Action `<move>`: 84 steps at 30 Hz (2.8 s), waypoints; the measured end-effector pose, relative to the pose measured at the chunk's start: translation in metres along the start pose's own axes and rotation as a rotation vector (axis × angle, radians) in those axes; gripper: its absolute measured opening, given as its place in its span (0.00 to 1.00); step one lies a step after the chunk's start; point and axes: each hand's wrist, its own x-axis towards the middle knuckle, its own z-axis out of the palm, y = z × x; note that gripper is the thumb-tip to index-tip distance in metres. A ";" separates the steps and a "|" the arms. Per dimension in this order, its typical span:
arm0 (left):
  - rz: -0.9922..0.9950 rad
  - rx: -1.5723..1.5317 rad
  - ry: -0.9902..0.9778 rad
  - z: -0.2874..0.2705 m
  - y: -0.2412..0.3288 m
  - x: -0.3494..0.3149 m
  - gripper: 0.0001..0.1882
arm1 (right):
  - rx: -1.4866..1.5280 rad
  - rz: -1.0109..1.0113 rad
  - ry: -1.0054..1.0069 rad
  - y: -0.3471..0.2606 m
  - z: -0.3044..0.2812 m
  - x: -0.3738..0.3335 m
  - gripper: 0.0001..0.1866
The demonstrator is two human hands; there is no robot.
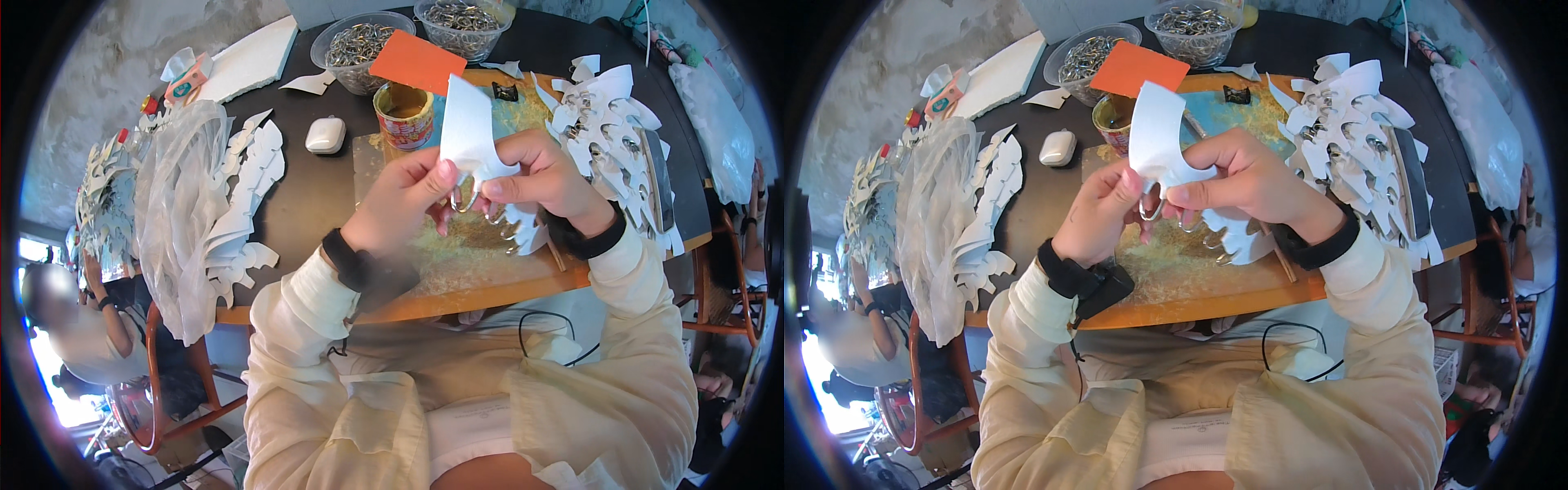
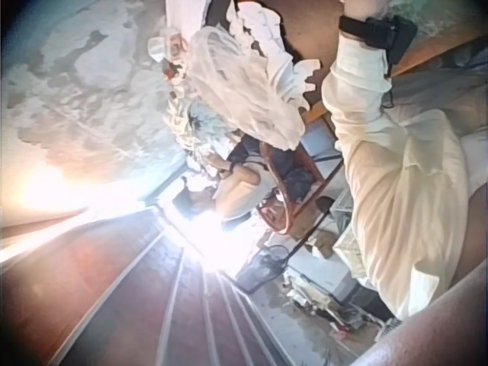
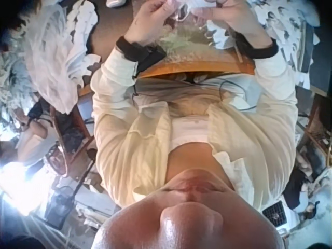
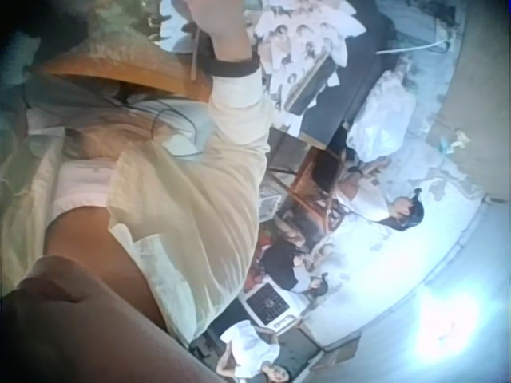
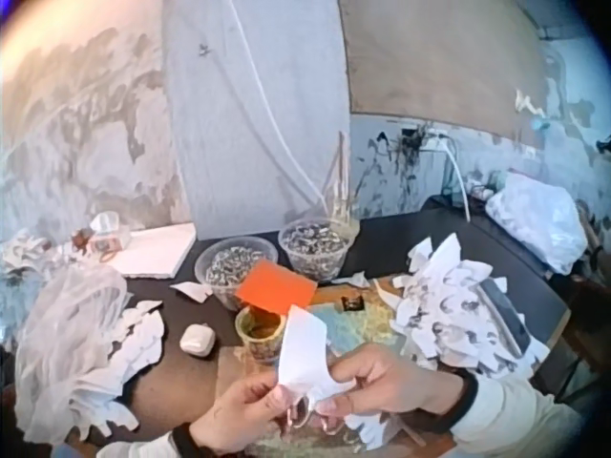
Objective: Apply glue to white shoe upper components and assemble small circular reinforcements.
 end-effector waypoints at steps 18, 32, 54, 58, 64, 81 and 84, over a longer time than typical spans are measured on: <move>0.051 0.222 0.194 0.003 0.002 0.004 0.19 | -0.469 -0.029 0.286 0.006 0.002 0.001 0.09; 0.037 0.195 0.050 0.003 0.013 0.000 0.14 | -0.418 -0.194 0.197 0.011 0.005 0.002 0.12; 0.356 0.492 -0.001 0.008 0.008 -0.004 0.12 | -0.223 -0.133 0.020 0.009 0.005 0.000 0.16; 0.198 0.270 -0.050 0.011 0.013 -0.008 0.11 | -0.264 -0.116 0.014 0.008 0.007 -0.001 0.16; 0.005 0.105 -0.096 0.007 0.015 -0.011 0.13 | -0.297 -0.128 0.024 0.010 0.010 -0.001 0.15; 0.063 -0.204 0.085 0.003 -0.005 0.004 0.15 | -0.233 0.103 0.114 0.004 0.004 0.004 0.15; 0.157 -0.224 0.159 0.006 -0.006 0.008 0.13 | -0.220 0.059 0.203 0.008 0.003 0.006 0.15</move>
